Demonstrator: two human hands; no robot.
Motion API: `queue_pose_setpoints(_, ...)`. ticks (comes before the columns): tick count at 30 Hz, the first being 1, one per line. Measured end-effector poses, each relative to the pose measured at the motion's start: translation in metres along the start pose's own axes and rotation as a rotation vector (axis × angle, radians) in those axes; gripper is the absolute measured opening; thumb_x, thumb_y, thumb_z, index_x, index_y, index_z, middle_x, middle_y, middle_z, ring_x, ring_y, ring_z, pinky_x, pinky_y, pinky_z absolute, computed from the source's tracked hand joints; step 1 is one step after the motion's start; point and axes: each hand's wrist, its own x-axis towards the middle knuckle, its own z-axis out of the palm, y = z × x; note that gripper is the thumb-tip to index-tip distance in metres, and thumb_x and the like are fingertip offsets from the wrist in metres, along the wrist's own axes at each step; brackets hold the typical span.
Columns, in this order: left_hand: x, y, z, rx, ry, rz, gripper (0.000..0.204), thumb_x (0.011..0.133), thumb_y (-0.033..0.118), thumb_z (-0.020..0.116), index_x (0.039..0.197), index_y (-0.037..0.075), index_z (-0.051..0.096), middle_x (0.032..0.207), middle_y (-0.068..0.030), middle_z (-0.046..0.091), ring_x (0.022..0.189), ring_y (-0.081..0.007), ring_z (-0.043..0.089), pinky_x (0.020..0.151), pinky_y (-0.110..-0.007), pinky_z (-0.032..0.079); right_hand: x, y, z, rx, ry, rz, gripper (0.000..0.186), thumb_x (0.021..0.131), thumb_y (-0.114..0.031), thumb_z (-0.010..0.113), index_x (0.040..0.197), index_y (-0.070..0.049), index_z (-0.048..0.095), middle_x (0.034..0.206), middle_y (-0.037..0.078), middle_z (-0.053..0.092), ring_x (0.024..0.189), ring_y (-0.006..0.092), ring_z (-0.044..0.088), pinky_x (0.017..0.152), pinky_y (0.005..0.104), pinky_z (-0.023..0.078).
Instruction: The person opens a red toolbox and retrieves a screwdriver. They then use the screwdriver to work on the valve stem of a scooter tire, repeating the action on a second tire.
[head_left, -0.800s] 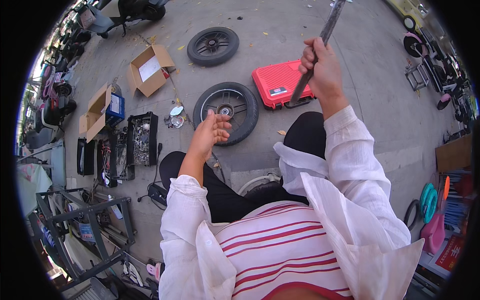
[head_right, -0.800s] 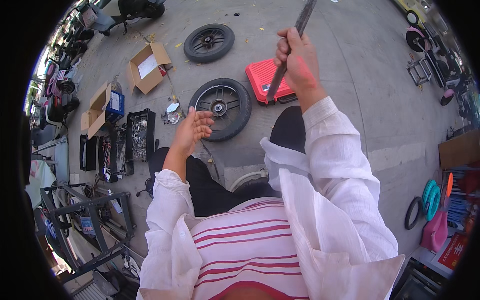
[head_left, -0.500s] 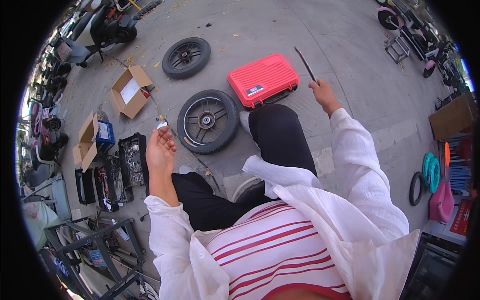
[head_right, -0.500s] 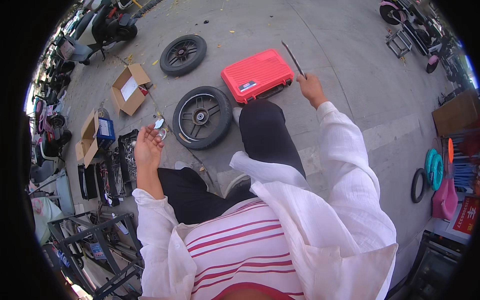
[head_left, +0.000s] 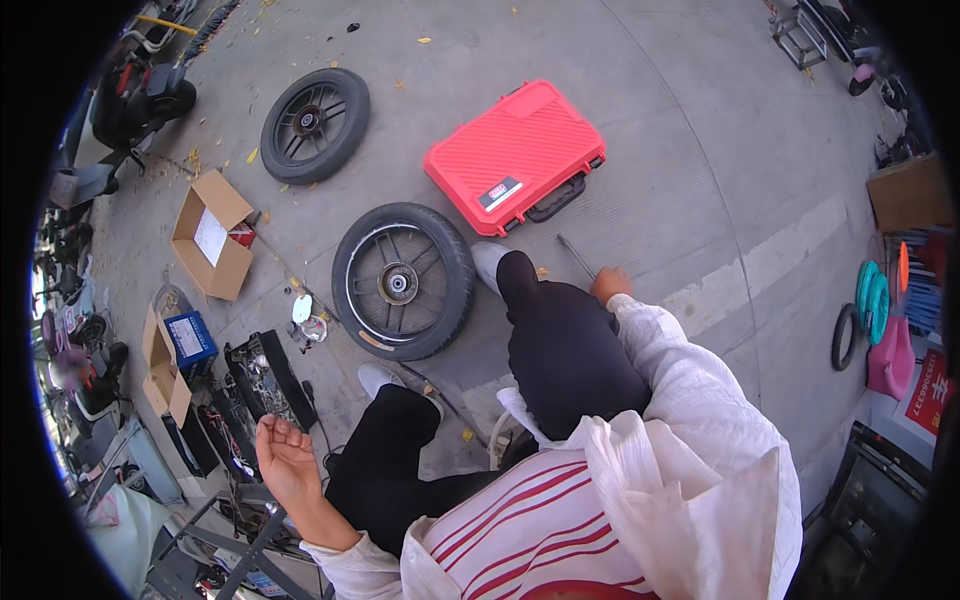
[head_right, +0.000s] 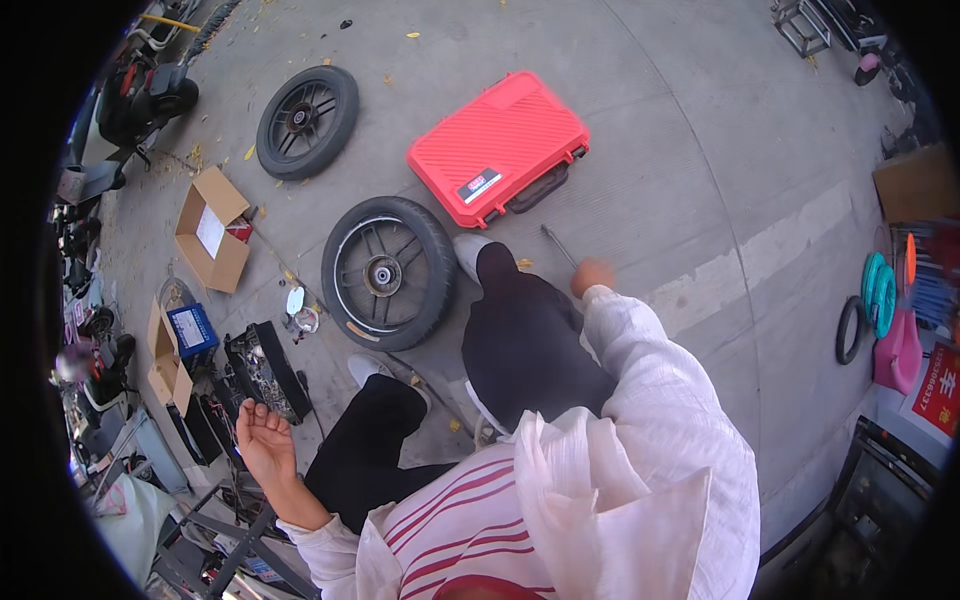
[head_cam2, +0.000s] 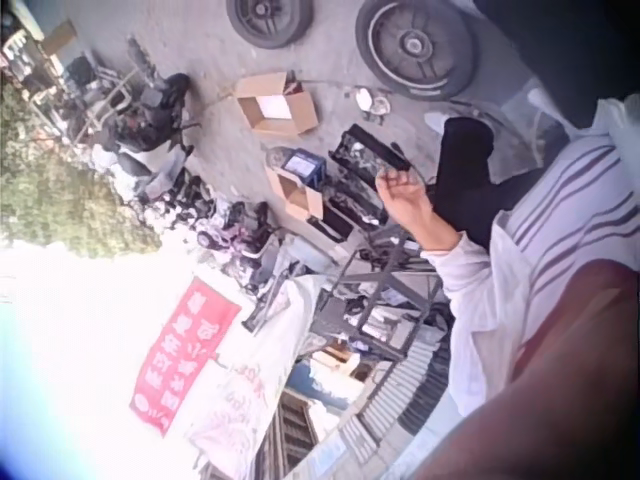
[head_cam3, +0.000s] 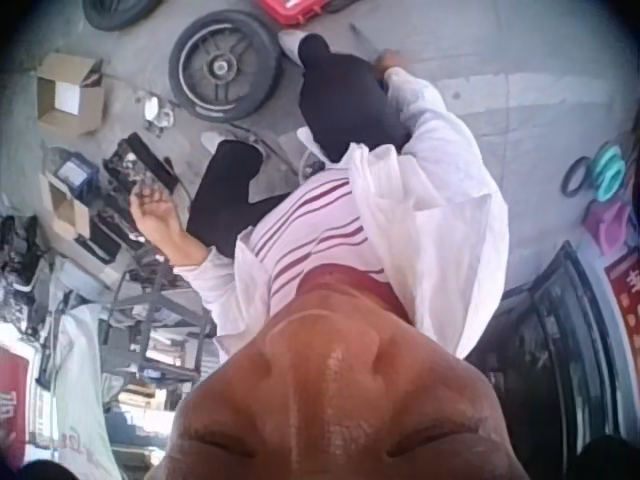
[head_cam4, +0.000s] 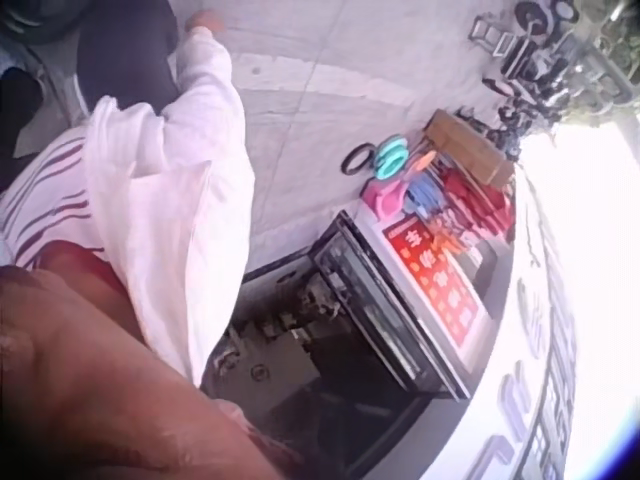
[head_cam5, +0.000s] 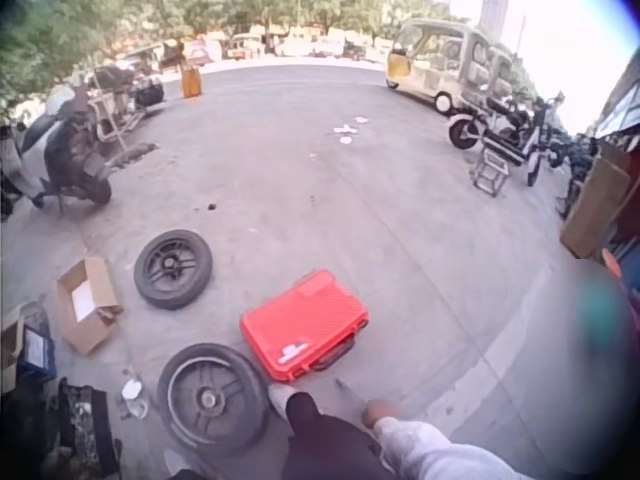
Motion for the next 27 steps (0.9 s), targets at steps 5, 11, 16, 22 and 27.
queue_pose_setpoints(5,0.015,-0.005,0.051,0.048,-0.085,-0.133,0.019,0.097,0.024,0.047,0.101,0.006,0.053,0.080,-0.0030,0.051,0.065,-0.0114,0.044,0.058,-0.025,0.036,0.073,-0.094,-0.007,1.306,-0.489,-0.037,0.052,0.086,-0.050,0.061,0.114,-0.006,0.059,0.108,0.010,0.060,0.097,0.0227,0.057,0.079,0.0360,0.047)
queue_pose_setpoints(11,0.051,0.010,0.038,0.113,-0.096,-0.130,0.021,0.099,0.026,0.045,0.105,0.006,0.052,0.084,-0.0027,0.051,0.066,-0.0113,0.044,0.059,-0.024,0.037,0.084,-0.139,-0.003,1.840,-0.754,0.096,0.039,0.087,-0.044,0.064,0.114,-0.016,0.057,0.105,-0.002,0.061,0.092,0.0142,0.056,0.075,0.0297,0.045)
queue_pose_setpoints(16,0.070,0.016,0.031,0.137,-0.036,-0.140,0.024,0.100,0.027,0.044,0.106,0.005,0.052,0.084,-0.0032,0.051,0.067,-0.0112,0.044,0.059,-0.024,0.037,0.083,-0.142,0.014,1.938,-0.699,0.148,0.032,0.086,-0.039,0.067,0.105,-0.015,0.056,0.091,-0.001,0.056,0.080,0.0123,0.054,0.068,0.0273,0.046)
queue_pose_setpoints(22,0.069,0.017,0.046,0.193,-0.070,-0.145,0.027,0.100,0.028,0.042,0.108,0.004,0.051,0.084,-0.0046,0.052,0.067,-0.0125,0.045,0.060,-0.025,0.038,0.068,-0.137,0.015,1.782,-0.571,0.222,0.034,0.086,-0.043,0.068,0.086,-0.011,0.056,0.074,0.000,0.052,0.067,0.0110,0.048,0.062,0.0254,0.046)
queue_pose_setpoints(27,0.069,0.016,0.049,0.194,-0.137,-0.139,0.028,0.100,0.029,0.042,0.108,0.003,0.051,0.083,-0.0052,0.051,0.066,-0.0126,0.046,0.059,-0.025,0.038,0.065,-0.131,-0.028,1.308,-0.516,-0.044,0.041,0.092,-0.045,0.055,0.078,-0.007,0.059,0.066,0.001,0.052,0.058,0.0104,0.047,0.055,0.0230,0.040)
